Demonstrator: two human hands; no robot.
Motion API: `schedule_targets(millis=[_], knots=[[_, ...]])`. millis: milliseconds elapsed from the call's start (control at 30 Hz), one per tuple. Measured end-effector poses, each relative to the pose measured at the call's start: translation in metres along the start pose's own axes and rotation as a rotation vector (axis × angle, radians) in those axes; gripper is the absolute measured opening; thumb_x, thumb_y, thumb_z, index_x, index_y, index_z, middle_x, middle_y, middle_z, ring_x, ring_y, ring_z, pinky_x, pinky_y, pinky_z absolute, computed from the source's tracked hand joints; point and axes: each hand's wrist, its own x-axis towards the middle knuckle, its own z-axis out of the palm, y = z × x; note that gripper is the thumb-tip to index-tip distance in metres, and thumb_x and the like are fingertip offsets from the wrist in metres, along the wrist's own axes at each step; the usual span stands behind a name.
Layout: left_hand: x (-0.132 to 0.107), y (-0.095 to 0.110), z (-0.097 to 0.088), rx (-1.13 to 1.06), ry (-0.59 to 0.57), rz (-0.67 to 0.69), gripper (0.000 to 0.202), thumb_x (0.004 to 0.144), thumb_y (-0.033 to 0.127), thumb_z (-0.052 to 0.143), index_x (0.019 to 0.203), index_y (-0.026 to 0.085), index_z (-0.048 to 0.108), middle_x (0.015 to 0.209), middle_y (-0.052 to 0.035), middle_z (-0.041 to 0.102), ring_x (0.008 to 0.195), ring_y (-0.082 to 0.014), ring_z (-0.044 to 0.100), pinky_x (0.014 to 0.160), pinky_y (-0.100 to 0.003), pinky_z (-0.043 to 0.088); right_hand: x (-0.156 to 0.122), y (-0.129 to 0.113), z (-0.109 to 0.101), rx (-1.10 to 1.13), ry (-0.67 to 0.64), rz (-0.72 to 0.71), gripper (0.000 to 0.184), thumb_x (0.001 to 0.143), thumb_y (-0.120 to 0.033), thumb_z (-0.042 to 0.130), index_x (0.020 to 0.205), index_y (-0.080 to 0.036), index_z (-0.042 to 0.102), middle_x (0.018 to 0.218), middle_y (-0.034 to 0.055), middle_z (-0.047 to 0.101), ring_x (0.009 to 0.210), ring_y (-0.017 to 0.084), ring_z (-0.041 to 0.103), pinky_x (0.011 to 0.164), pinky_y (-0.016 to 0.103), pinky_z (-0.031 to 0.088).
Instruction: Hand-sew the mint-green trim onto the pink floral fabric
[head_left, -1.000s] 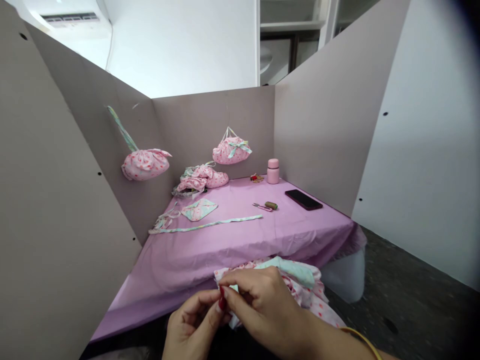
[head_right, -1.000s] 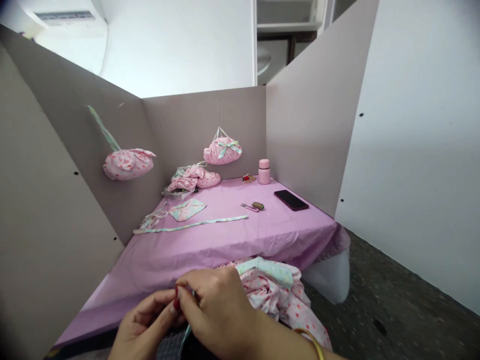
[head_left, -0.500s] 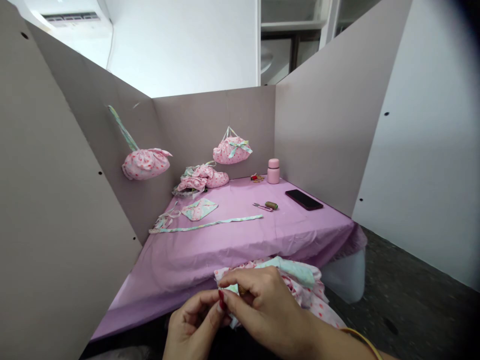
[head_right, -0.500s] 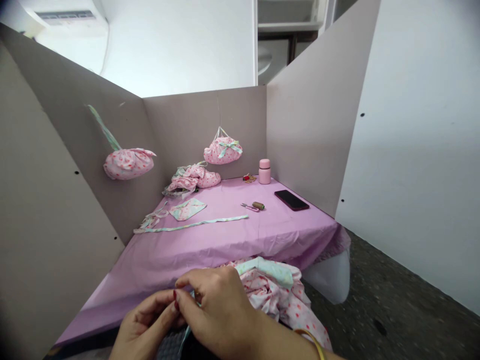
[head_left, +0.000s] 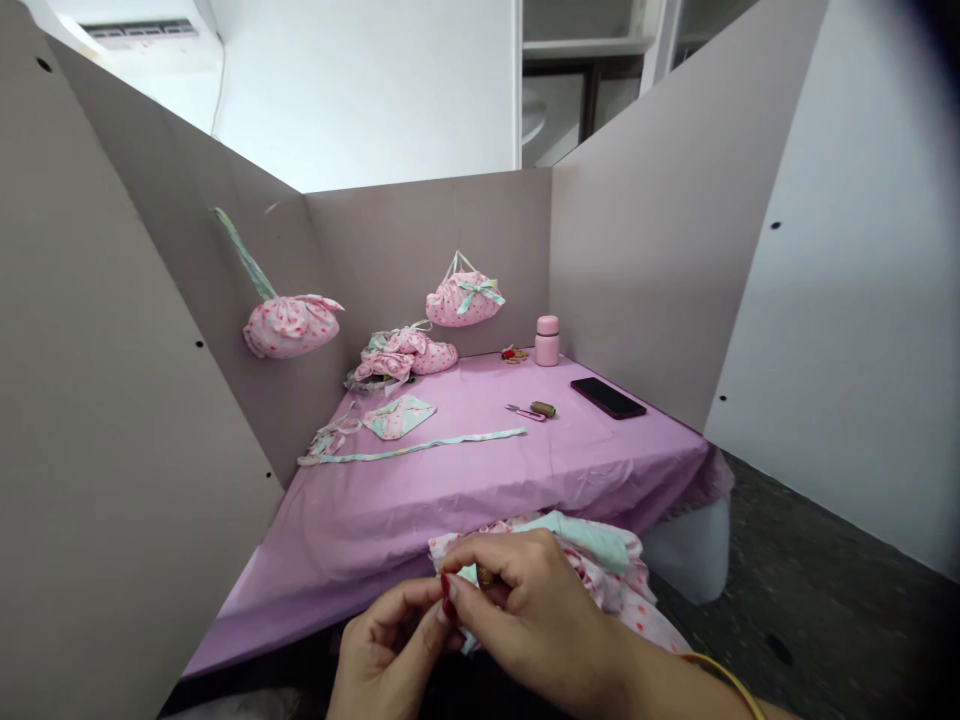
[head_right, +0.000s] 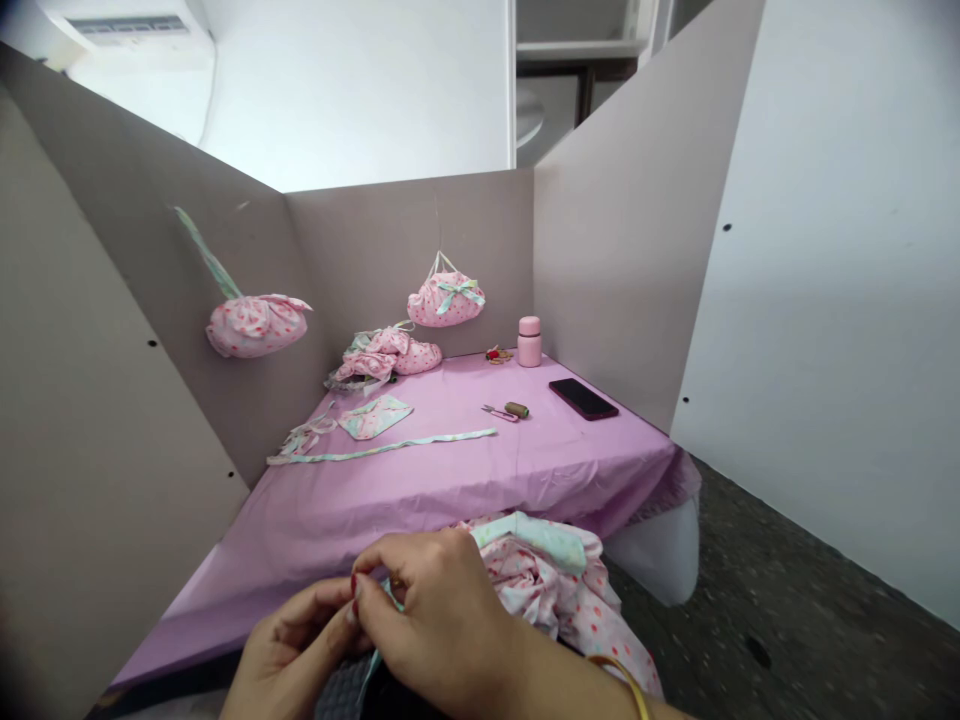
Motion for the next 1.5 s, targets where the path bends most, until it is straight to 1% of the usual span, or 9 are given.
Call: schedule_targets(millis=[167, 400, 567, 767, 967, 1100, 1200, 1333, 1500], knots=[[0.0004, -0.0004, -0.0013, 0.005, -0.003, 0.005, 0.017, 0.067, 0.032, 0.075, 0.082, 0.022, 0.076, 0.065, -0.0016, 0.072, 0.061, -0.0149, 0.061, 0.06, -0.02, 0.048, -0.0016, 0.001, 0.0017, -0.004, 0.03, 0.001, 0.018, 0.074, -0.009, 0.052, 0.077, -0.016, 0.069, 0.056, -0.0022, 0.063, 0.046, 0.007, 0.051, 0.046, 0.016, 0.034], [-0.0002, -0.0006, -0.0014, -0.003, -0.018, -0.007, 0.016, 0.07, 0.032, 0.073, 0.083, 0.025, 0.076, 0.067, -0.0003, 0.073, 0.062, -0.0146, 0.061, 0.063, -0.021, 0.049, -0.0006, 0.0019, 0.002, 0.011, 0.043, 0.002, 0.018, 0.074, -0.009, 0.052, 0.075, -0.015, 0.068, 0.054, -0.0028, 0.06, 0.044, 0.006, 0.046, 0.044, 0.016, 0.031], [0.0003, -0.0021, -0.0009, -0.012, -0.032, 0.004, 0.015, 0.07, 0.032, 0.073, 0.084, 0.025, 0.076, 0.068, 0.0, 0.073, 0.063, -0.0145, 0.061, 0.063, -0.021, 0.049, 0.0008, 0.0023, 0.0025, 0.014, 0.059, -0.013, 0.018, 0.072, -0.009, 0.052, 0.073, -0.015, 0.068, 0.049, -0.0042, 0.056, 0.04, 0.005, 0.04, 0.042, 0.016, 0.028], [0.0011, -0.003, -0.0033, -0.004, -0.04, 0.001, 0.016, 0.07, 0.031, 0.073, 0.085, 0.026, 0.075, 0.069, 0.0002, 0.073, 0.063, -0.0145, 0.062, 0.064, -0.021, 0.049, 0.0003, 0.003, 0.002, 0.038, 0.024, 0.019, 0.019, 0.072, -0.008, 0.05, 0.072, -0.014, 0.068, 0.052, -0.0034, 0.056, 0.044, 0.005, 0.043, 0.043, 0.015, 0.028], [0.0007, -0.0008, -0.0013, 0.015, -0.081, 0.014, 0.015, 0.072, 0.029, 0.072, 0.086, 0.028, 0.075, 0.071, 0.0012, 0.074, 0.065, -0.0138, 0.063, 0.065, -0.019, 0.049, 0.0011, 0.0033, 0.0029, 0.095, 0.014, 0.065, 0.017, 0.067, -0.007, 0.049, 0.067, -0.013, 0.065, 0.049, -0.0053, 0.047, 0.043, 0.005, 0.036, 0.041, 0.015, 0.024], [-0.0009, 0.0021, 0.0, 0.043, -0.101, 0.062, 0.016, 0.073, 0.029, 0.07, 0.088, 0.029, 0.075, 0.076, 0.0018, 0.075, 0.07, -0.0144, 0.064, 0.068, -0.018, 0.049, 0.0019, 0.0037, 0.0053, 0.133, 0.028, 0.087, 0.016, 0.063, -0.007, 0.049, 0.063, -0.013, 0.063, 0.047, -0.0062, 0.041, 0.042, 0.005, 0.033, 0.04, 0.016, 0.022], [-0.0028, 0.0039, -0.0012, 0.128, -0.111, 0.114, 0.016, 0.075, 0.027, 0.068, 0.089, 0.03, 0.074, 0.078, 0.0018, 0.075, 0.071, -0.0149, 0.065, 0.069, -0.018, 0.05, 0.0016, 0.0034, 0.007, 0.134, 0.038, 0.097, 0.015, 0.063, -0.007, 0.048, 0.062, -0.014, 0.062, 0.046, -0.0062, 0.039, 0.043, 0.005, 0.033, 0.04, 0.016, 0.023], [-0.0043, 0.0044, -0.0035, 0.242, -0.107, 0.184, 0.017, 0.076, 0.026, 0.065, 0.091, 0.028, 0.074, 0.081, 0.0005, 0.075, 0.073, -0.0166, 0.066, 0.07, -0.019, 0.05, 0.0011, 0.003, 0.0074, 0.111, 0.05, 0.075, 0.014, 0.062, -0.008, 0.048, 0.062, -0.014, 0.061, 0.047, -0.006, 0.04, 0.044, 0.006, 0.034, 0.042, 0.017, 0.024], [-0.0043, 0.0026, -0.0057, 0.29, -0.107, 0.205, 0.017, 0.078, 0.026, 0.063, 0.092, 0.028, 0.074, 0.083, -0.0002, 0.075, 0.073, -0.0173, 0.066, 0.07, -0.021, 0.051, 0.0009, 0.0033, 0.0068, 0.118, 0.042, 0.059, 0.016, 0.063, -0.008, 0.049, 0.064, -0.014, 0.063, 0.049, -0.0054, 0.044, 0.045, 0.006, 0.037, 0.043, 0.016, 0.026]])
